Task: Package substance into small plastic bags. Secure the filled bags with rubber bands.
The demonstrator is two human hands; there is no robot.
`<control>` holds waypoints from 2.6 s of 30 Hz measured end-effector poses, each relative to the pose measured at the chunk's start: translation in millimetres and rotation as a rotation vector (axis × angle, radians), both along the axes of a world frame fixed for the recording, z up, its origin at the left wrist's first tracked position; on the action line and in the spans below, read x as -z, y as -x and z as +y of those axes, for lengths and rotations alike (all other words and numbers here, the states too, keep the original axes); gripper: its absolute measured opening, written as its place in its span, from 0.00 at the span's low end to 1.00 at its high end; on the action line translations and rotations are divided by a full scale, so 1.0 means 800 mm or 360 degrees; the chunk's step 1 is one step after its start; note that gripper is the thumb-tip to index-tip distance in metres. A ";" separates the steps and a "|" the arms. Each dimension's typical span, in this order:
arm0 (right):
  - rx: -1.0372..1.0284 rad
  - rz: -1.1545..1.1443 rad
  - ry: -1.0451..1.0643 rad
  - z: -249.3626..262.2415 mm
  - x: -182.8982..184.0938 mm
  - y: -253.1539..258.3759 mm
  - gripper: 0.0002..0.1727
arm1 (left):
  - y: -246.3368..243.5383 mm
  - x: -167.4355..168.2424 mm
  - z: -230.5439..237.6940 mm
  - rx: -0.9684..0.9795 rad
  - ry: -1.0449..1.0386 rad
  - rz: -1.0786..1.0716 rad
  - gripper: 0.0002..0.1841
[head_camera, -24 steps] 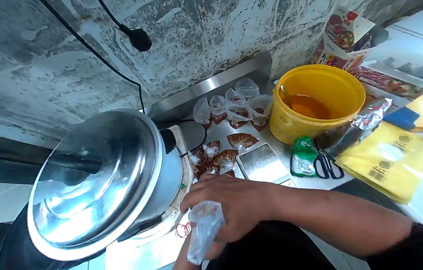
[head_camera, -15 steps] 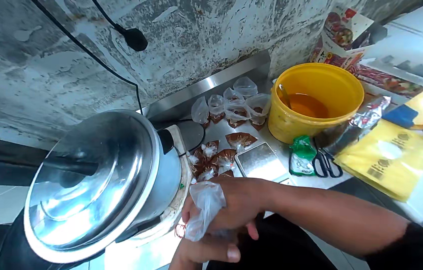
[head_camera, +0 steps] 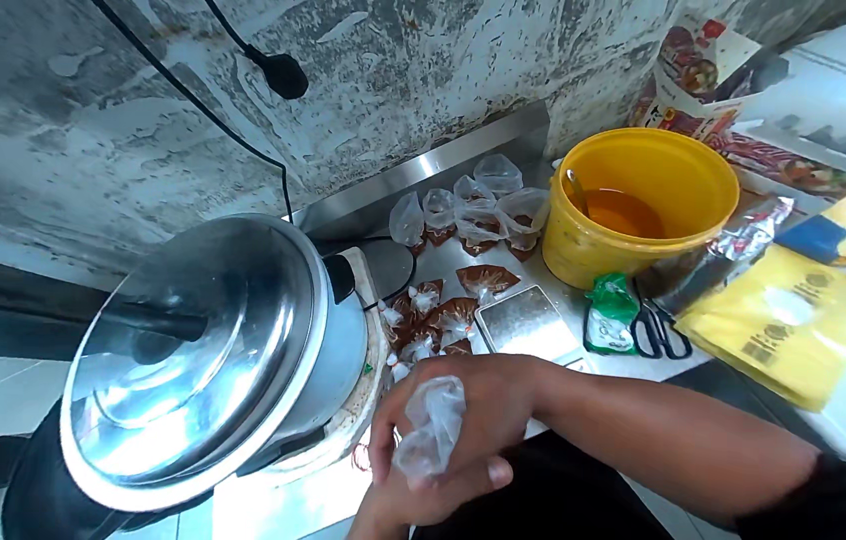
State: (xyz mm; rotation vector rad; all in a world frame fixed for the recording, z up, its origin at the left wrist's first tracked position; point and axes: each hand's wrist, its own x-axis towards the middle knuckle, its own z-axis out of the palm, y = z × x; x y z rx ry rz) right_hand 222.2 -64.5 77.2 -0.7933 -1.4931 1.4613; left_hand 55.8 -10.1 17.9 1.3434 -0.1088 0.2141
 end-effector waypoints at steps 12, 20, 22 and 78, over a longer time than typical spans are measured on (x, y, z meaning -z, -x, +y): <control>0.0334 -0.0074 -0.0357 -0.002 0.001 -0.002 0.13 | 0.018 0.008 0.005 -0.0380 -0.0164 0.0179 0.07; 0.0796 -0.0314 -0.0107 -0.027 0.003 -0.015 0.06 | 0.019 0.021 0.019 -0.0350 -0.0109 0.0172 0.13; 0.0806 -0.0378 -0.0143 -0.035 0.003 -0.021 0.05 | 0.023 0.025 0.021 -0.0343 -0.0103 0.0141 0.14; -0.0237 -0.1808 -0.0184 0.081 0.270 0.145 0.16 | 0.222 0.103 -0.016 -0.1731 0.0589 0.0243 0.08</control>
